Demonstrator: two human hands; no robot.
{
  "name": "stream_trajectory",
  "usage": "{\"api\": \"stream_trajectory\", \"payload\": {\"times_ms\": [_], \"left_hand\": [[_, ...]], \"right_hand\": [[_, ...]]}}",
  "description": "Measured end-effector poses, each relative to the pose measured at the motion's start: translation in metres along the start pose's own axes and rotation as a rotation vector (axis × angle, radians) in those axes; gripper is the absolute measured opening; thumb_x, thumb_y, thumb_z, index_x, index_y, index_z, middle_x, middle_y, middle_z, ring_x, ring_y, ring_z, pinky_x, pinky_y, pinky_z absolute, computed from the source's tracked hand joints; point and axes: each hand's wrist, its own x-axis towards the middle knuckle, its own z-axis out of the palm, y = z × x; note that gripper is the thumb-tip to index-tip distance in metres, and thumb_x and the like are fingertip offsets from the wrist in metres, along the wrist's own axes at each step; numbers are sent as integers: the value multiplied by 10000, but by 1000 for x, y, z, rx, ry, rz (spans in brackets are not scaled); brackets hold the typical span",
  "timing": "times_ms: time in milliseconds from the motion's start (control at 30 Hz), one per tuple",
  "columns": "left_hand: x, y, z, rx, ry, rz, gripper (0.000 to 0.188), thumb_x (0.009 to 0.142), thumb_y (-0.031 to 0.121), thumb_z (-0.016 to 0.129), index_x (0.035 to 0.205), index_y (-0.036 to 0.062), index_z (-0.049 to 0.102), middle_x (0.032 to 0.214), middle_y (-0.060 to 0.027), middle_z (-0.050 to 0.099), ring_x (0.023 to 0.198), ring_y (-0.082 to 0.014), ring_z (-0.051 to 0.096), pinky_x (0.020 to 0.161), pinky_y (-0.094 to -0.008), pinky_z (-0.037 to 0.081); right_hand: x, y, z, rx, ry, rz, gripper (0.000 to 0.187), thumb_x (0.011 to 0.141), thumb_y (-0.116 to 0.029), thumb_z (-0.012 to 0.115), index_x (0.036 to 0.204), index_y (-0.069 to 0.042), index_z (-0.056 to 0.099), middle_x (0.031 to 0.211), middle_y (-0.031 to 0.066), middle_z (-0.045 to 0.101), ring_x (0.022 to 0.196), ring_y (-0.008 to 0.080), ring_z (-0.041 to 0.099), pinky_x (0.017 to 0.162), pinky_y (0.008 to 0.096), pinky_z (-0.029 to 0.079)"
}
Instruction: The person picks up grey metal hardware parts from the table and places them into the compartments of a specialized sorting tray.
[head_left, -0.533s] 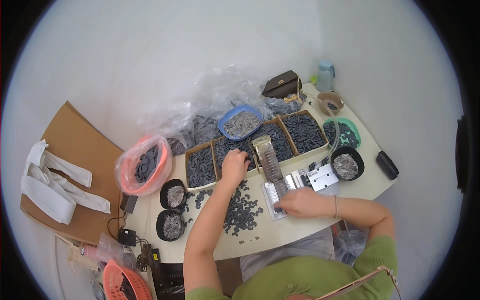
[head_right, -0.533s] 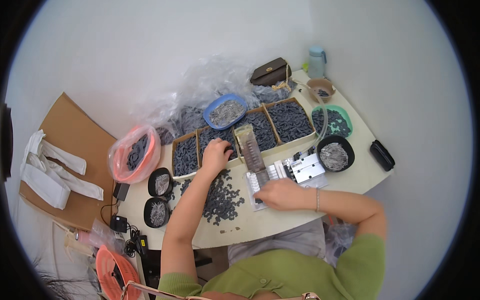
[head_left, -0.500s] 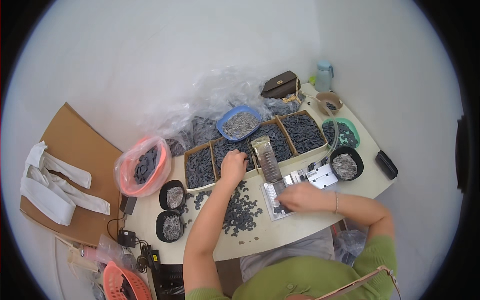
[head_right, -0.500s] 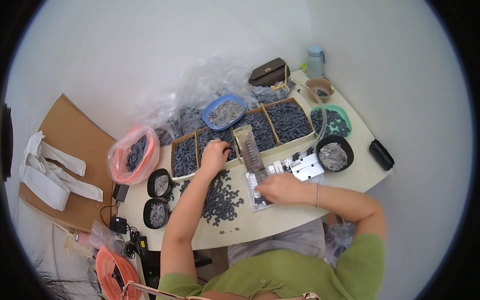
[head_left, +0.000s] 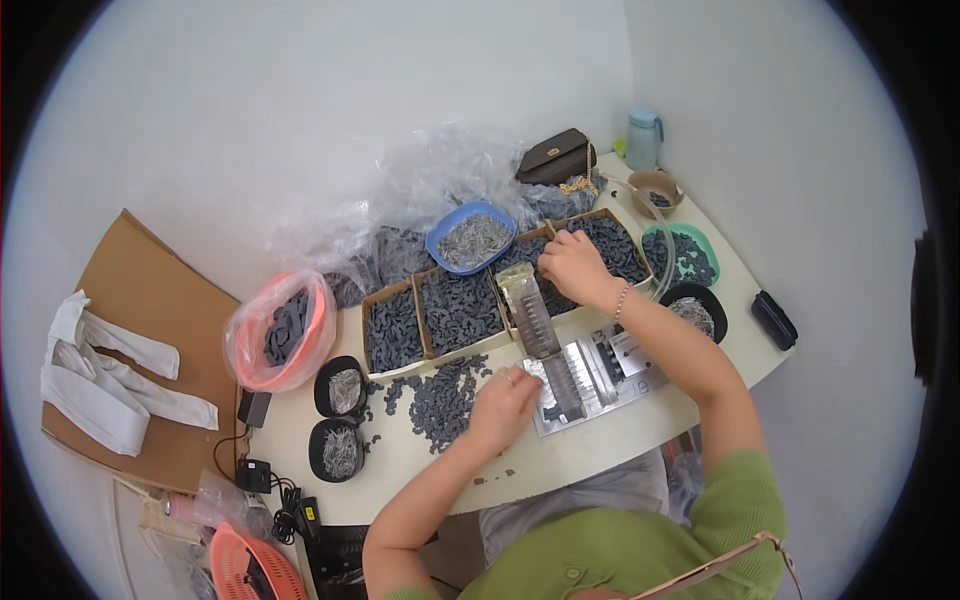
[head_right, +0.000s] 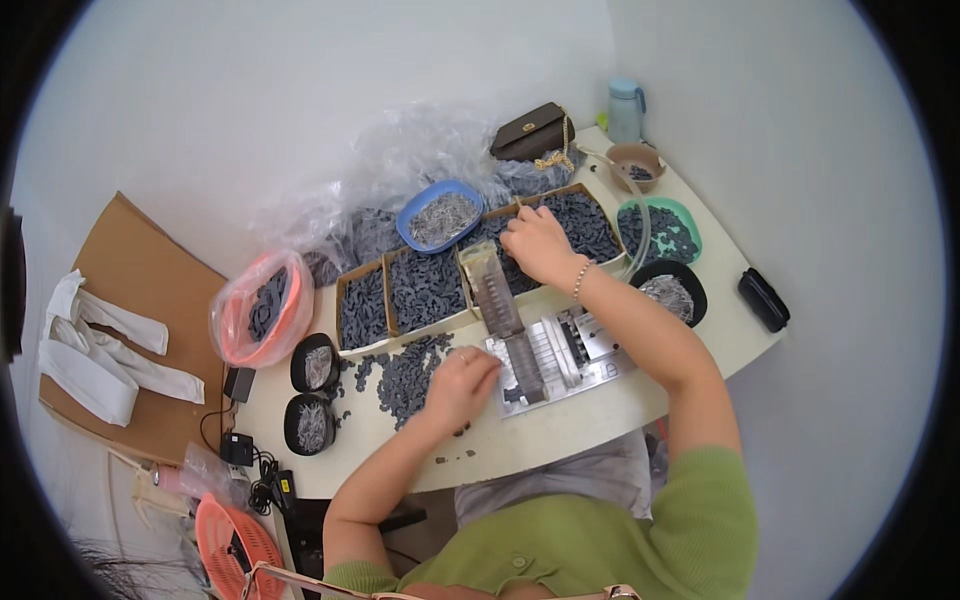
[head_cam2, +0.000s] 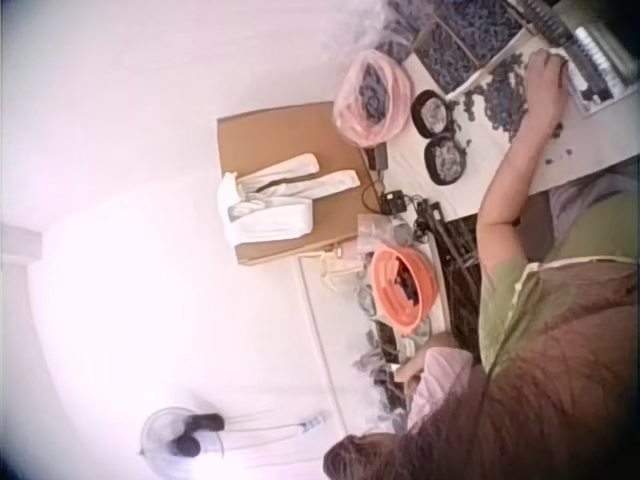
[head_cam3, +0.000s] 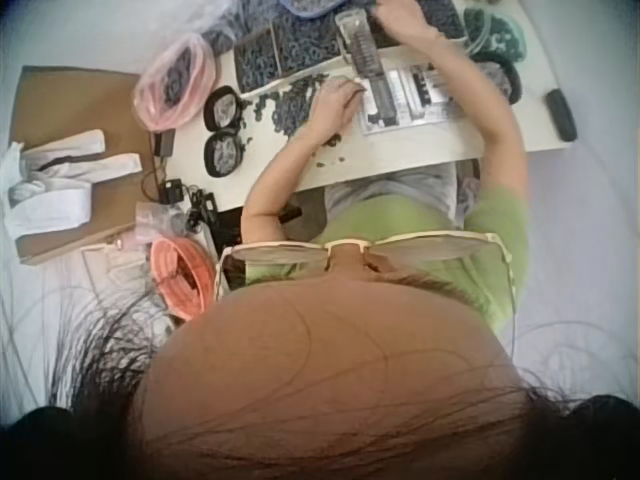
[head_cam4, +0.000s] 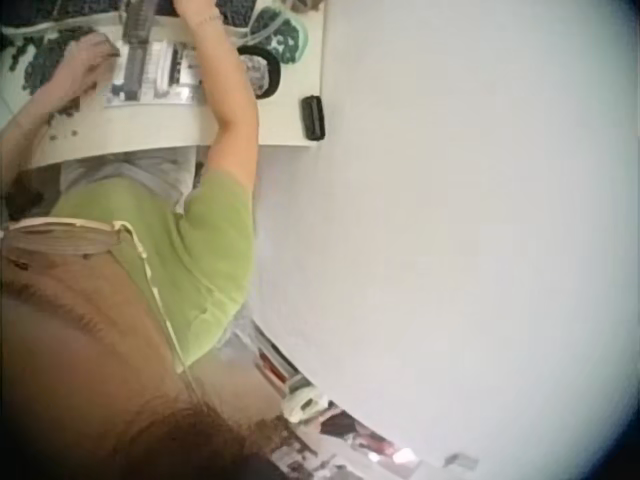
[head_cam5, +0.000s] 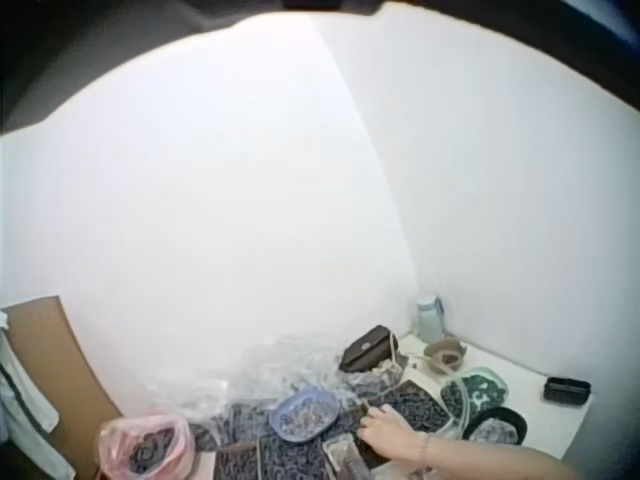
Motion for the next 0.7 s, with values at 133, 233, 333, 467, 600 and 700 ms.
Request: {"api": "stream_trajectory", "payload": {"times_ms": [133, 233, 333, 467, 600, 700], "left_hand": [[-22, 13, 9, 95, -73, 22, 124, 734, 34, 685, 855, 46, 663, 814, -71, 600, 746, -260, 590, 642, -353, 499], [-24, 16, 14, 160, -52, 110, 207, 689, 30, 614, 894, 4, 638, 821, -72, 547, 742, -224, 557, 614, -338, 490], [-29, 22, 16, 228, -149, 125, 275, 698, 50, 616, 958, -40, 627, 863, -99, 553, 789, -237, 561, 644, -344, 485], [-34, 36, 7, 327, -196, 115, 318, 780, 125, 633, 1047, -46, 615, 1003, -127, 571, 913, -272, 564, 748, -362, 471], [-36, 46, 2, 283, -177, 43, 367, 775, 166, 654, 1076, -38, 609, 1100, -143, 552, 987, -292, 543, 802, -388, 451], [-36, 42, -2, 164, -150, 23, 336, 762, 130, 659, 1063, -15, 623, 1071, -140, 564, 964, -299, 547, 789, -386, 451]], "right_hand": [[-6, -11, -27, 642, -118, 257, 110, 819, -134, 648, 877, -42, 654, 782, 72, 658, 769, 227, 621, 716, 362, 478], [-27, -14, -31, 973, -186, 305, 139, 836, -124, 635, 934, -27, 649, 799, 92, 663, 712, 217, 640, 668, 327, 504], [-50, -31, -39, 1029, -246, 241, 144, 846, -95, 616, 967, -22, 645, 849, 95, 650, 734, 174, 634, 666, 285, 505], [-80, -66, -51, 751, -283, -56, 177, 800, -60, 628, 971, -15, 633, 859, 91, 622, 757, 205, 632, 661, 297, 515], [-100, -91, -35, 419, -117, -280, 196, 726, -134, 624, 903, -53, 601, 829, 76, 561, 804, 259, 611, 655, 363, 509], [-109, -95, -34, 380, -104, -349, 161, 723, -128, 604, 865, -53, 592, 821, 62, 559, 811, 243, 601, 645, 345, 506]]}}
